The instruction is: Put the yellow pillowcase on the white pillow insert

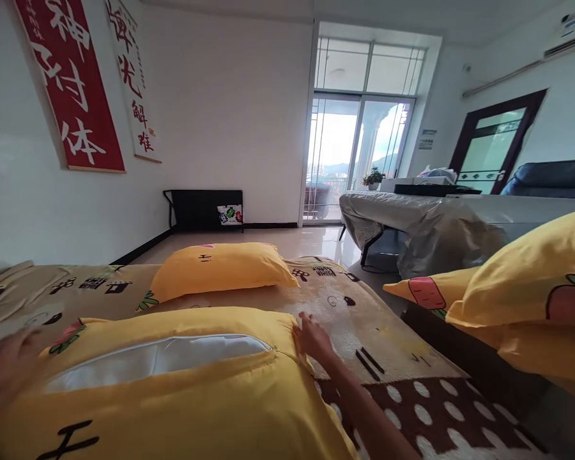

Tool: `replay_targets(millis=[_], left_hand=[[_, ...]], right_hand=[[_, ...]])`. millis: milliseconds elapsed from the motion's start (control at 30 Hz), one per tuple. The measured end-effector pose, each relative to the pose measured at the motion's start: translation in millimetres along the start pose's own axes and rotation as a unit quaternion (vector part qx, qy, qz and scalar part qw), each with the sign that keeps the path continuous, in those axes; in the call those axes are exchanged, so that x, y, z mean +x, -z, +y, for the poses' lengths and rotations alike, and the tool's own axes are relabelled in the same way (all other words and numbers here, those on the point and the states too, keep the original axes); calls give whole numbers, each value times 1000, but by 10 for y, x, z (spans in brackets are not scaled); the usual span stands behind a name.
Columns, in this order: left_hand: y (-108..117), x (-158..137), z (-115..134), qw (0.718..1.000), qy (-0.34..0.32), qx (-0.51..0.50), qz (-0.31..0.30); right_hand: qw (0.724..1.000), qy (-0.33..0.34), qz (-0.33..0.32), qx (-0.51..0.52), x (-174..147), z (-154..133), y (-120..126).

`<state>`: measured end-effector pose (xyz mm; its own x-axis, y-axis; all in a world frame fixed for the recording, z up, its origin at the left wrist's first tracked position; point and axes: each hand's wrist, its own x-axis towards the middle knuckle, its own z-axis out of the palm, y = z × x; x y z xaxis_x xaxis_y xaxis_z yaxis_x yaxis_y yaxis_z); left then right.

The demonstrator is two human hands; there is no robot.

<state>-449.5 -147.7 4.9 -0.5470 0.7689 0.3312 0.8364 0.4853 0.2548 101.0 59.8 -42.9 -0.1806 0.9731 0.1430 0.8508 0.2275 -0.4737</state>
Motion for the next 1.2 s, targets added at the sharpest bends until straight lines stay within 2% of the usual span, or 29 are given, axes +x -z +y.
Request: replay_targets(millis=[33, 67, 133, 167, 200, 267, 333, 400, 467, 567, 633, 733, 900, 967, 1000, 1133, 1200], left_hand=[[174, -8, 259, 1000, -4, -10, -14], [343, -43, 576, 997, -52, -38, -40], [600, -176, 1317, 979, -179, -67, -63], [660, -259, 1698, 962, -251, -61, -88], [665, -345, 2057, 943, -306, -53, -118], [509, -507, 2635, 911, -374, -28, -171], [184, -643, 2968, 893, -405, -18, -197], [-199, -762, 3063, 882, -411, 10, -229], [-523, -875, 2998, 881, -410, 34, -234], [-743, -1015, 2828, 881, -435, 36, -183], [-703, -1063, 2783, 876, -455, 37, -156], [-454, -1046, 2881, 857, -483, 64, -168], [2, -892, 3236, 785, -570, 147, -193], [55, -837, 3329, 763, -602, 159, -176], [45, -823, 3356, 762, -607, 156, -162], [-150, -932, 3369, 779, -597, 125, -146], [-250, -1065, 3333, 783, -600, 118, -112]], right_hand=[[1000, 30, 0, 0, -23, -117, 145], [997, 76, -6, 4, -61, -267, 276], [987, 154, -43, 24, -169, -620, 441], [981, 177, -71, 34, -228, -790, 462], [978, 181, -96, 38, -282, -933, 443], [976, 161, -145, 23, -357, -1091, 324], [973, 128, -189, -13, -389, -1055, 172], [969, 108, -218, -48, -413, -881, 47], [970, 79, -220, -70, -474, -685, -57], [977, 23, -186, -104, -658, -542, -228], [982, 12, -139, -131, -804, -549, -349], [988, 44, -65, -136, -975, -542, -481], [992, 87, -8, -86, -1091, -337, -481], [992, 89, -10, -87, -1099, -331, -363], [992, 87, -16, -92, -1093, -371, -271], [983, 45, -54, -172, -981, -783, 202], [974, 59, -40, -216, -881, -1025, 345]])
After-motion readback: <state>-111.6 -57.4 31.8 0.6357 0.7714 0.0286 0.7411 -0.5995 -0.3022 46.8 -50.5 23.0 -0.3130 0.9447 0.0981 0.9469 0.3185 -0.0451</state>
